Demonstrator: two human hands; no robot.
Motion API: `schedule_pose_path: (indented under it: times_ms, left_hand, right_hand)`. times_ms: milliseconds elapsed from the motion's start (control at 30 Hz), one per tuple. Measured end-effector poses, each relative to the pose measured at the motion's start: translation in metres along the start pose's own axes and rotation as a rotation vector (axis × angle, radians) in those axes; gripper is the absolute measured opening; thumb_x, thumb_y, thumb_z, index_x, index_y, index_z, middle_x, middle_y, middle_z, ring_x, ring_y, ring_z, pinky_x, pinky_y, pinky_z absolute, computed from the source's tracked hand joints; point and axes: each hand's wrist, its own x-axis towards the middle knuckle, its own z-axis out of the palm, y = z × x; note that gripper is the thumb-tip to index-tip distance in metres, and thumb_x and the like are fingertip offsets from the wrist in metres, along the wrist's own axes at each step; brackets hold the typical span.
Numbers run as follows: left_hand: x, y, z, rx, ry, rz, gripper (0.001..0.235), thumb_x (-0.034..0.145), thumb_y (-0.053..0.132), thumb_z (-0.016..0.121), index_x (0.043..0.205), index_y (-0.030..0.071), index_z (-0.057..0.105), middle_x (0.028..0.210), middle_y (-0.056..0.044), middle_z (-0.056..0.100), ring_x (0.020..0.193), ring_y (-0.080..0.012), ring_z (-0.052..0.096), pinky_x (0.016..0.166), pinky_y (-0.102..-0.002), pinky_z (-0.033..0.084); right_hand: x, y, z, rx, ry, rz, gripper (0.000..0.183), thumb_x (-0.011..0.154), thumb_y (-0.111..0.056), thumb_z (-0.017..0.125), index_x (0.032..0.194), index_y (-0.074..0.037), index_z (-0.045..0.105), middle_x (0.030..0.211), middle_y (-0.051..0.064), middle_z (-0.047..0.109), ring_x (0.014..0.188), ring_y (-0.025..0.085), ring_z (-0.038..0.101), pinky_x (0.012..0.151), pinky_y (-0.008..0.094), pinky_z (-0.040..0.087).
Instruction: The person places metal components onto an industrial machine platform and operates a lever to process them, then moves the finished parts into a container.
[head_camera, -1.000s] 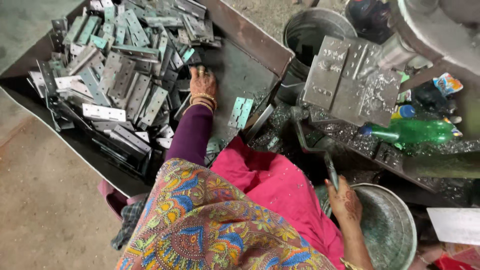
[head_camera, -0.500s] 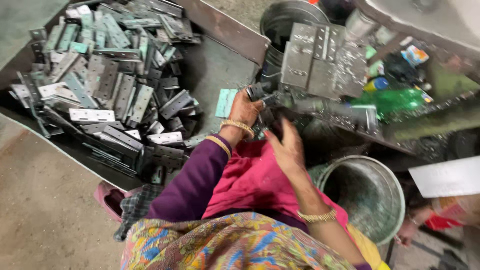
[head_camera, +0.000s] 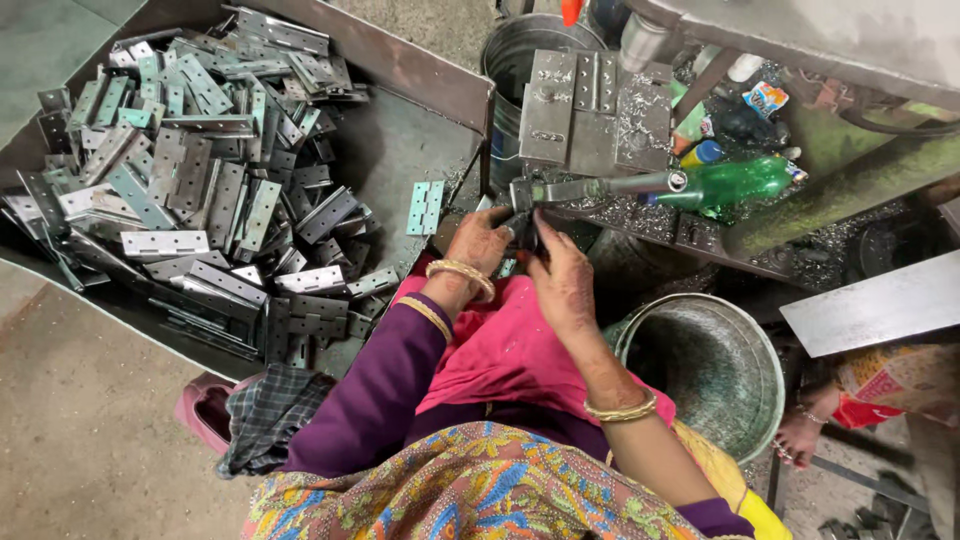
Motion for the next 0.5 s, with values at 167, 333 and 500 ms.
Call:
schedule_pose_path:
  times_ms: [167,333,500]
  left_hand:
    - [0.024,0.002,-0.007,-0.366,-0.008,-0.438,0.039,0.085,0.009,0.072,0.121,-0.004,0.07,0.104,-0.015,0.079,0.084,-0.0185,0.074,0.08,-0.036,0.06]
    - [0.105,-0.018,0.038,-0.184,0.129,-0.28,0.033,0.084,0.009,0.072,0.116,0.003,0.076,0.104,-0.015,0.079,0.089,-0.0243,0.077,0.078,-0.035,0.059]
    - [0.14,0.018,0.114,0.535,0.269,0.119,0.034,0.089,0.005,0.064,0.121,0.005,0.074,0.133,-0.022,0.065,0.116,-0.0405,0.064,0.087,-0.044,0.057]
  right_hand:
    - [0.026,0.044,0.007,0.955,-0.199,0.43,0.047,0.1,-0.011,0.065,0.146,-0.001,0.06,0.123,0.017,0.074,0.102,0.035,0.075,0.088,0.045,0.06]
    - [0.073,-0.012,-0.052,-0.361,0.049,-0.063,0.052,0.095,-0.024,0.066,0.142,-0.004,0.058,0.109,0.022,0.071,0.096,0.044,0.07,0.08,0.049,0.055]
    - [0.105,-0.015,-0.109,-0.921,0.292,-0.446,0.027,0.083,-0.032,0.068,0.092,-0.007,0.067,0.088,0.015,0.07,0.088,0.04,0.071,0.069,0.047,0.054]
